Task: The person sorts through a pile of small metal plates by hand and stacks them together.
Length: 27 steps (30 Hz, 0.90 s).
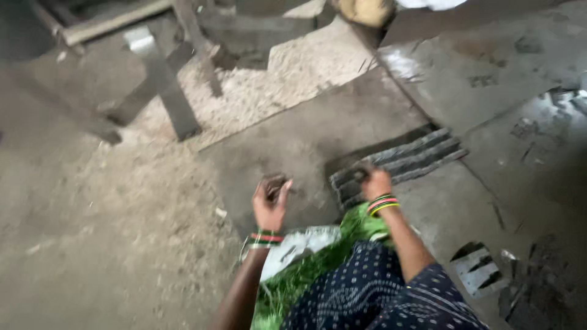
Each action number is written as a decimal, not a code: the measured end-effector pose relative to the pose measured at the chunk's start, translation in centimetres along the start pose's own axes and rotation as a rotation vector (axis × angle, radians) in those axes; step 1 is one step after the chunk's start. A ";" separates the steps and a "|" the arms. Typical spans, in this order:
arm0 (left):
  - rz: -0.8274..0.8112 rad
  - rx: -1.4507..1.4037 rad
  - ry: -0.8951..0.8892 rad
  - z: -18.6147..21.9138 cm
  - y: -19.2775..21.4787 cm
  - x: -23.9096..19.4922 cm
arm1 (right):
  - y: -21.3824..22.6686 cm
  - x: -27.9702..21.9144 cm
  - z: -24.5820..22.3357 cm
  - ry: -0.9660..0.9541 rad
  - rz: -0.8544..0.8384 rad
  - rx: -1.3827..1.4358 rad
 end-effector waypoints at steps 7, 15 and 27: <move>0.014 -0.330 0.042 -4.6 -1.9 1.4 | 9.6 -12.3 10.5 -0.718 0.135 1.047; -0.311 -0.734 0.448 1.7 -12.8 -2.4 | 14.5 -30.1 10.6 -0.621 0.430 1.198; -1.320 -0.502 0.546 -3.9 -38.6 -13.0 | 18.8 -52.1 14.2 -0.938 -0.018 0.217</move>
Point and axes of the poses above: each hand's wrist, its own x-axis towards the middle knuckle, its own y-axis out of the back of the hand, z = x × y, the point moved 2 cm from there along x, towards the middle knuckle, and after that the axes turned 13 degrees about -z, right-handed, at the moved point
